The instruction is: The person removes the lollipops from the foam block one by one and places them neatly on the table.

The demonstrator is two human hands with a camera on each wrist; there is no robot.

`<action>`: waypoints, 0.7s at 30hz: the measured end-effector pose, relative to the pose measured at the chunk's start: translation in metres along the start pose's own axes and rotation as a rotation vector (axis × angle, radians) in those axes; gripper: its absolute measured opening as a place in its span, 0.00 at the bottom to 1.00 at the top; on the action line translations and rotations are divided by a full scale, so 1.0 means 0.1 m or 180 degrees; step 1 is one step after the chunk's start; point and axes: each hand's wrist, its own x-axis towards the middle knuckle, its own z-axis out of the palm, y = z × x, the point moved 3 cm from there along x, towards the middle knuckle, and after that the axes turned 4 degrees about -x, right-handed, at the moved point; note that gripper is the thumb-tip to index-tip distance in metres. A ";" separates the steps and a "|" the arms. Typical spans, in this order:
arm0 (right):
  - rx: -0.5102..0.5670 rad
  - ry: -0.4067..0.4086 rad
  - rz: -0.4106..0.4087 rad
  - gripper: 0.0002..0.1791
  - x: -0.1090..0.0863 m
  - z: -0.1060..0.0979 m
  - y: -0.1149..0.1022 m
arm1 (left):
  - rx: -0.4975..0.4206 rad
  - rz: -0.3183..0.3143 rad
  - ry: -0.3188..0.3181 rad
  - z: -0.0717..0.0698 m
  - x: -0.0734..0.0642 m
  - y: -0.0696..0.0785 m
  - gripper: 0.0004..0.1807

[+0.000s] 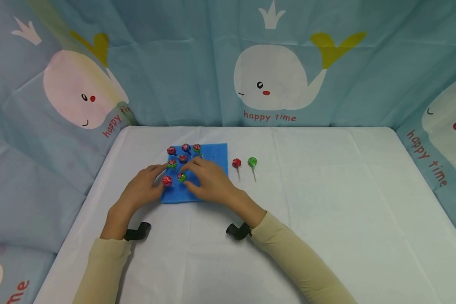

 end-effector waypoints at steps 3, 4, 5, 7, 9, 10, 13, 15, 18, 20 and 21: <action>-0.0003 0.0020 0.0017 0.17 0.00 0.04 -0.03 | -0.0008 0.0018 0.0009 0.00 0.00 0.01 0.36; -0.0010 0.0028 0.0027 0.17 0.00 0.04 -0.04 | -0.0009 0.0024 0.0010 0.00 0.00 0.01 0.35; -0.0013 0.0040 0.0035 0.16 0.00 0.05 -0.05 | -0.0007 0.0031 0.0011 0.00 -0.01 0.01 0.35; 0.0001 0.0076 0.0033 0.16 -0.01 0.07 -0.05 | -0.0001 0.0041 0.0012 -0.01 -0.01 0.01 0.35; 0.0017 0.0119 0.0019 0.16 -0.02 0.08 -0.06 | 0.0004 0.0036 0.0017 -0.01 -0.01 0.02 0.35; 0.0022 0.0141 0.0016 0.16 -0.01 0.09 -0.06 | 0.0008 0.0034 0.0022 -0.01 -0.01 0.02 0.35; 0.0000 0.0185 0.0025 0.16 -0.01 0.11 -0.06 | -0.0002 0.0028 0.0024 -0.02 -0.02 0.03 0.35; -0.0043 0.0198 0.0039 0.15 -0.01 0.12 -0.06 | -0.0015 0.0037 0.0025 -0.03 -0.02 0.03 0.35; -0.0109 0.0227 0.0075 0.15 0.00 0.14 -0.06 | -0.0023 0.0044 0.0028 -0.03 -0.03 0.03 0.35; -0.0123 0.0262 0.0089 0.15 0.00 0.16 -0.06 | -0.0023 0.0053 0.0042 -0.03 -0.03 0.03 0.35; -0.0121 0.0284 0.0092 0.15 0.00 0.16 -0.06 | -0.0019 0.0058 0.0051 -0.03 -0.03 0.02 0.35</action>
